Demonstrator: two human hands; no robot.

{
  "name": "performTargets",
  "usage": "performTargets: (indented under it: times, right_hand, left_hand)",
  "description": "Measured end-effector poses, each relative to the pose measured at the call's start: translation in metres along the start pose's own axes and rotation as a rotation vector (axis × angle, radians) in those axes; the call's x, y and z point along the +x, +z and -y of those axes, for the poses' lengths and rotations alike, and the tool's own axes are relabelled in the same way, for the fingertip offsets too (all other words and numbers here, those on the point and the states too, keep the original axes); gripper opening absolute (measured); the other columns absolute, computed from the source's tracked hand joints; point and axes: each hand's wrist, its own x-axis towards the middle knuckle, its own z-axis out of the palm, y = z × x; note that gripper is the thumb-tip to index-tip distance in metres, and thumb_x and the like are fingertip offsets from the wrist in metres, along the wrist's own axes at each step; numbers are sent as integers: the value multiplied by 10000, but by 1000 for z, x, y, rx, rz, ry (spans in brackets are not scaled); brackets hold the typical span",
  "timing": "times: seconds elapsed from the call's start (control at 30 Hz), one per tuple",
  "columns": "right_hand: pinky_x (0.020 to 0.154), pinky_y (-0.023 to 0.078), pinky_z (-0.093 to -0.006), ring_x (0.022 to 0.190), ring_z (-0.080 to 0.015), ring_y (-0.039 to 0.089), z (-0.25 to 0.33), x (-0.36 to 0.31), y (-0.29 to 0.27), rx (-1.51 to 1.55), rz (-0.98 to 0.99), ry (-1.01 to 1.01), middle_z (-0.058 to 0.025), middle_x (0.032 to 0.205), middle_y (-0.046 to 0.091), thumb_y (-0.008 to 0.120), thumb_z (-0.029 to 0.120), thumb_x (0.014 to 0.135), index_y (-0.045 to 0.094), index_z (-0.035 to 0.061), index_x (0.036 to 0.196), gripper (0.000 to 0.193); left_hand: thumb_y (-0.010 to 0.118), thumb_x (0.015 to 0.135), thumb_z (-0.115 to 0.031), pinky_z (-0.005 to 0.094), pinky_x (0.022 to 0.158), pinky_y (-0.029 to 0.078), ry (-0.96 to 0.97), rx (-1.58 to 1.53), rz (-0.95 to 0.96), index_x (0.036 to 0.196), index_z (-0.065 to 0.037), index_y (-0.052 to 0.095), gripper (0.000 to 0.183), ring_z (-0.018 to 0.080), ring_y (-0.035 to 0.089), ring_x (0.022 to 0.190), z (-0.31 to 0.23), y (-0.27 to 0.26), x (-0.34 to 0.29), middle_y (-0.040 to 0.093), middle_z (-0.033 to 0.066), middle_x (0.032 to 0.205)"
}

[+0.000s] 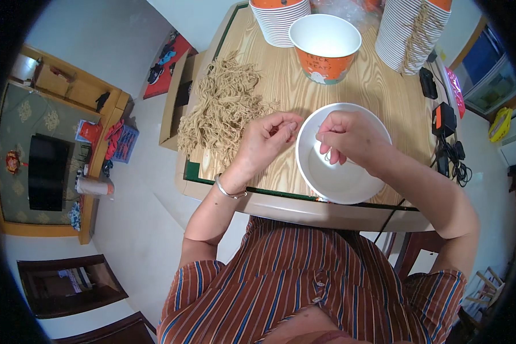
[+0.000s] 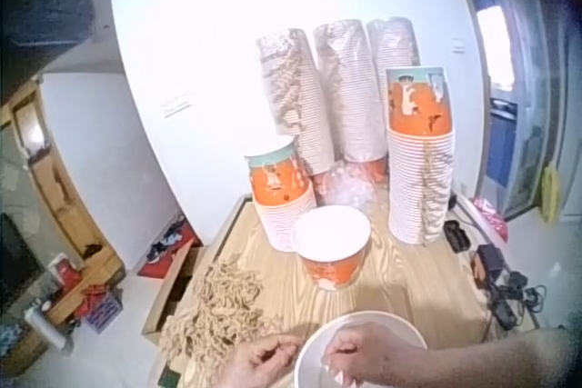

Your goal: Attaching elastic strings to the sides of decorative paper buckets.

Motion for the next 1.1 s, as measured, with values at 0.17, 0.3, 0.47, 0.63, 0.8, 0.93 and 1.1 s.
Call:
performTargets:
  times: [0.17,0.3,0.47,0.63,0.8,0.93,1.1]
  right_hand:
    - [539,481,-240,611,-107,596,-2,6,1,51,35,7,-61,768,644,596,112,907,621,-10,911,124]
    - [553,489,-249,618,-122,603,-3,7,1,71,43,29,-72,762,643,584,86,887,624,-22,909,117]
    - [557,491,-251,624,-123,609,2,9,2,56,41,65,-74,755,641,580,77,884,626,-27,910,117]
    - [505,504,-267,577,-120,608,1,12,2,12,15,44,-66,711,640,586,135,886,657,-12,838,169]
    - [501,502,-267,569,-120,607,4,11,1,-28,21,24,-65,705,641,593,156,883,664,-13,841,189]
    - [508,501,-267,577,-118,608,6,12,2,-38,28,44,-62,708,642,595,174,878,669,-12,856,201]
    - [517,497,-274,585,-116,609,5,15,4,-51,34,41,-60,700,639,591,176,869,667,5,846,189]
  left_hand:
    - [572,972,-75,206,715,521,13,-155,10,1115,21,658,193,67,622,784,2,4,-2,688,27,879]
    - [576,968,-70,209,743,529,8,-167,17,1120,25,654,195,68,634,814,0,5,-3,699,39,896]
    - [589,958,-55,215,757,531,45,-92,13,1118,25,655,191,75,645,855,-1,4,-5,714,59,943]
    - [599,954,-59,219,766,529,29,-121,17,1117,20,658,191,77,648,867,0,4,-6,719,57,946]
    - [600,956,-48,204,777,503,13,-95,20,1115,38,654,189,63,615,871,-4,4,-7,688,24,961]
    - [601,956,-48,205,796,502,-16,-88,40,1126,37,648,196,68,621,903,-3,3,-7,690,32,983]
    - [599,957,-49,210,801,506,1,-107,35,1134,36,643,201,74,628,910,0,3,-9,694,39,995]
